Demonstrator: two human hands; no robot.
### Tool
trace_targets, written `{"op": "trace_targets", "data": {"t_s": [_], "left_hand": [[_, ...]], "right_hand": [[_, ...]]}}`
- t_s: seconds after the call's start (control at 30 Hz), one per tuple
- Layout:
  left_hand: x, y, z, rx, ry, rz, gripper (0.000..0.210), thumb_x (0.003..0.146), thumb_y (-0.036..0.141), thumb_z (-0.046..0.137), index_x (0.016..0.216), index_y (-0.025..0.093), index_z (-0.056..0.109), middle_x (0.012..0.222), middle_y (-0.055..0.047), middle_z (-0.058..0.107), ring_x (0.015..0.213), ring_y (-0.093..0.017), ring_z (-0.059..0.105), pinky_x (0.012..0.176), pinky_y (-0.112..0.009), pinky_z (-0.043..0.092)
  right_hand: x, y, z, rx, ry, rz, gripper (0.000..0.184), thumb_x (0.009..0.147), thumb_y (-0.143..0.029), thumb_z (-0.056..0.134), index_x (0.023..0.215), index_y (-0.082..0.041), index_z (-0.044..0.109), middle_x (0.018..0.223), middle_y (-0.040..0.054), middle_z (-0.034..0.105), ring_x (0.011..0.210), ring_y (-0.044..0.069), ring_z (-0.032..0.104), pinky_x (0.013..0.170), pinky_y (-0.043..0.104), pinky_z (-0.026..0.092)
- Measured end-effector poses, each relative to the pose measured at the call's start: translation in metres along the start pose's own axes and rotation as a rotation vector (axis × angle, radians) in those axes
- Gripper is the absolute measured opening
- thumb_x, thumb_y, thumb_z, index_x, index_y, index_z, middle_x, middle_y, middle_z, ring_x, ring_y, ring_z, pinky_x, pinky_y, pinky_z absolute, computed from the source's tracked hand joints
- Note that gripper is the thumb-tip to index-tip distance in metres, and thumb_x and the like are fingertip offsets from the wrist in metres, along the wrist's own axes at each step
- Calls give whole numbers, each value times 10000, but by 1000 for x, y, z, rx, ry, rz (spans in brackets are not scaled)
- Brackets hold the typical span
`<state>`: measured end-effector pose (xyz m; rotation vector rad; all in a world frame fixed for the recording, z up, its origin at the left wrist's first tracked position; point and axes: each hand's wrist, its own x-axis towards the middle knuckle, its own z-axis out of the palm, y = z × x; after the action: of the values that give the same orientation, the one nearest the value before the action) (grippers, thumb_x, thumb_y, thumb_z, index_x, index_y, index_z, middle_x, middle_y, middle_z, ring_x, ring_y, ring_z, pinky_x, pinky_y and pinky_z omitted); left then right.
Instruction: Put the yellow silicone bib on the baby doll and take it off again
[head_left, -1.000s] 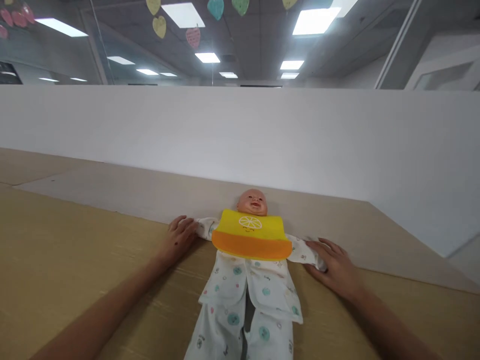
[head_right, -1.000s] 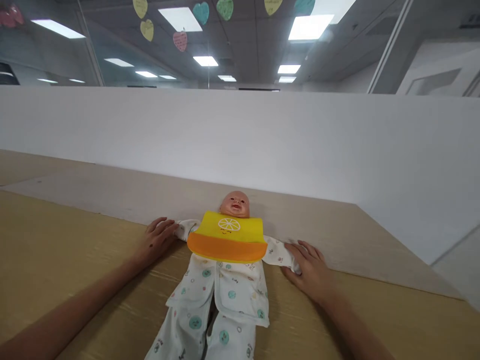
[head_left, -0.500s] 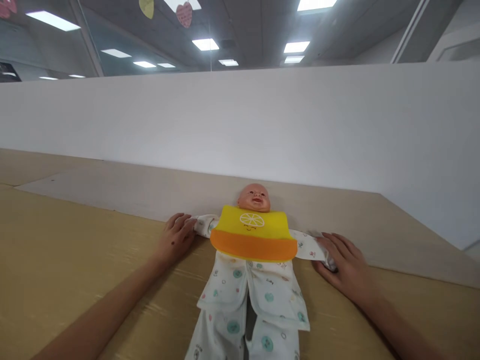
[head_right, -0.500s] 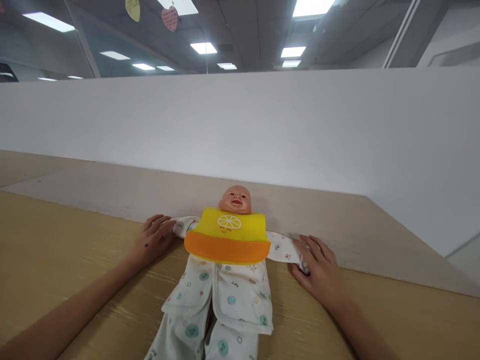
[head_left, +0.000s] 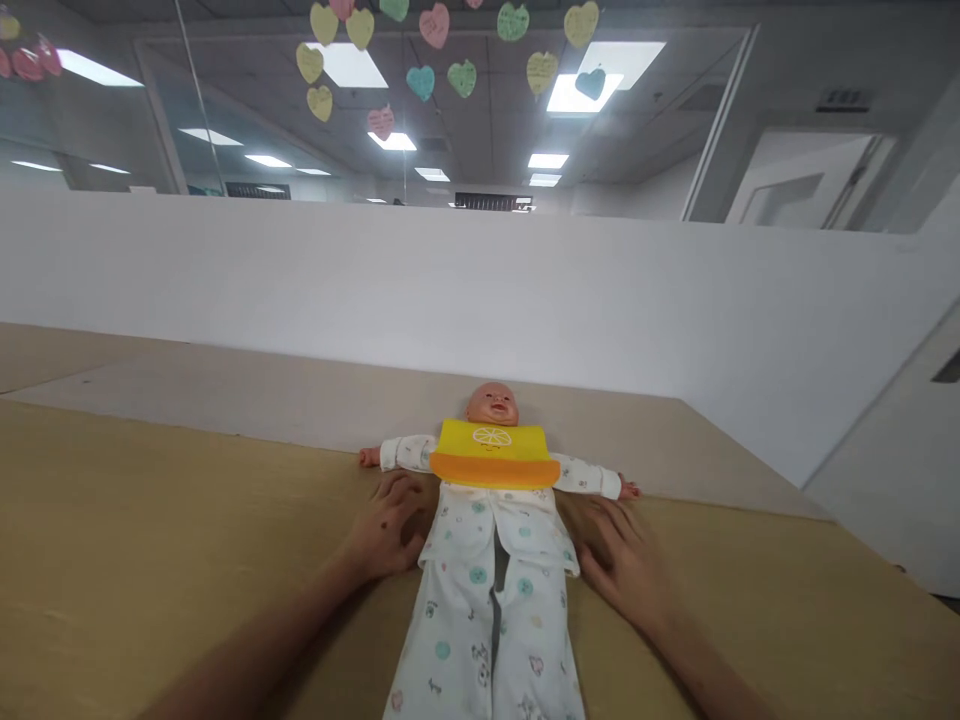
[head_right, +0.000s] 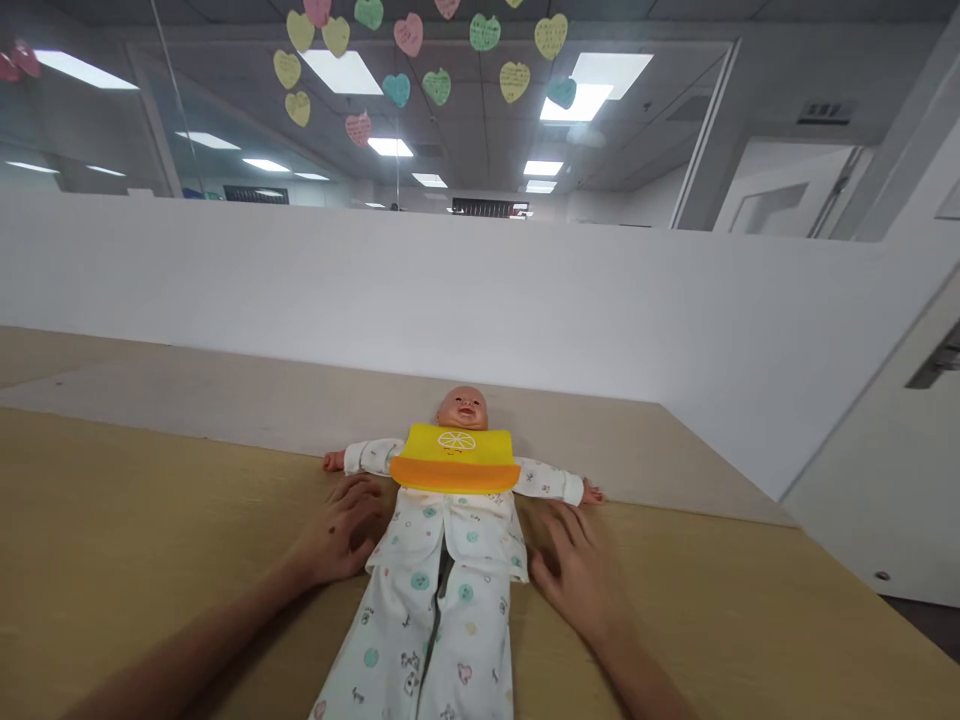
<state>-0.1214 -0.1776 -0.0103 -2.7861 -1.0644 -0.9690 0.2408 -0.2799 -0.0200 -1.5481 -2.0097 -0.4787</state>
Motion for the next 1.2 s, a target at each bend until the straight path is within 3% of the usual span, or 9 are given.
{"op": "trace_targets", "data": {"t_s": [0.1, 0.17, 0.27, 0.4, 0.6, 0.7, 0.87, 1.03, 1.2], "left_hand": [[-14, 23, -6, -143, -146, -102, 316, 659, 313, 635, 950, 195, 596, 1174, -112, 573, 1140, -292, 497, 984, -457, 430], [-22, 35, -9, -159, -183, -154, 365, 666, 371, 647, 977, 189, 588, 1217, -128, 553, 1179, -300, 479, 1007, -451, 409], [-28, 47, -9, -96, -175, -284, 275, 764, 390, 555, 945, 186, 591, 1224, -137, 549, 1191, -294, 478, 1005, -439, 400], [-19, 58, -8, 104, -242, -431, 236, 826, 272, 467, 983, 180, 617, 1226, -138, 558, 1133, -283, 523, 984, -437, 387], [-12, 72, -12, 272, -271, -446, 307, 848, 171, 424, 1072, 178, 634, 1160, -123, 602, 1066, -257, 560, 925, -389, 401], [-16, 74, -14, 278, -231, -443, 294, 851, 162, 421, 1047, 162, 640, 1153, -116, 606, 1069, -250, 560, 907, -362, 414], [-18, 73, -14, 299, -179, -344, 291, 860, 142, 404, 1014, 159, 650, 1141, -120, 622, 1052, -254, 567, 928, -377, 412], [-12, 63, -15, 356, -95, -258, 340, 833, 122, 418, 1085, 163, 642, 1200, -140, 617, 1096, -298, 546, 982, -431, 377], [-13, 57, -11, 284, -175, -413, 311, 787, 165, 474, 1054, 199, 631, 1178, -107, 617, 1078, -275, 561, 948, -404, 387]], "right_hand": [[-9, -28, -8, 120, -109, 35, 514, 750, -193, 513, 1262, -164, 477, 1304, 143, 526, 1225, 279, 479, 1031, 458, 407], [-13, -44, -11, 206, -167, 73, 576, 718, -157, 487, 1292, -146, 444, 1320, 148, 519, 1226, 263, 483, 1047, 442, 397], [-15, -61, -15, 303, -209, 142, 594, 735, -185, 481, 1321, -122, 407, 1340, 161, 510, 1239, 258, 479, 1055, 430, 391], [-10, -71, -20, 334, -222, 294, 499, 819, -222, 423, 1308, -123, 421, 1291, 156, 554, 1186, 250, 524, 1015, 410, 416], [-6, -71, -18, 179, -280, 427, 477, 819, -163, 412, 1290, -110, 460, 1262, 163, 574, 1165, 257, 542, 977, 365, 417], [-8, -72, -20, 133, -307, 408, 504, 799, -161, 440, 1303, -141, 461, 1267, 143, 574, 1194, 260, 520, 985, 363, 399], [-8, -71, -22, 192, -324, 364, 504, 851, -310, 454, 1331, -157, 446, 1284, 138, 565, 1195, 265, 512, 980, 379, 398], [-3, -57, -14, 120, -336, 406, 424, 850, -255, 431, 1247, -138, 523, 1238, 152, 594, 1164, 290, 532, 961, 408, 406], [0, -53, -8, 82, -341, 390, 432, 842, -263, 440, 1250, -144, 518, 1243, 145, 592, 1169, 293, 526, 971, 405, 397]]}}
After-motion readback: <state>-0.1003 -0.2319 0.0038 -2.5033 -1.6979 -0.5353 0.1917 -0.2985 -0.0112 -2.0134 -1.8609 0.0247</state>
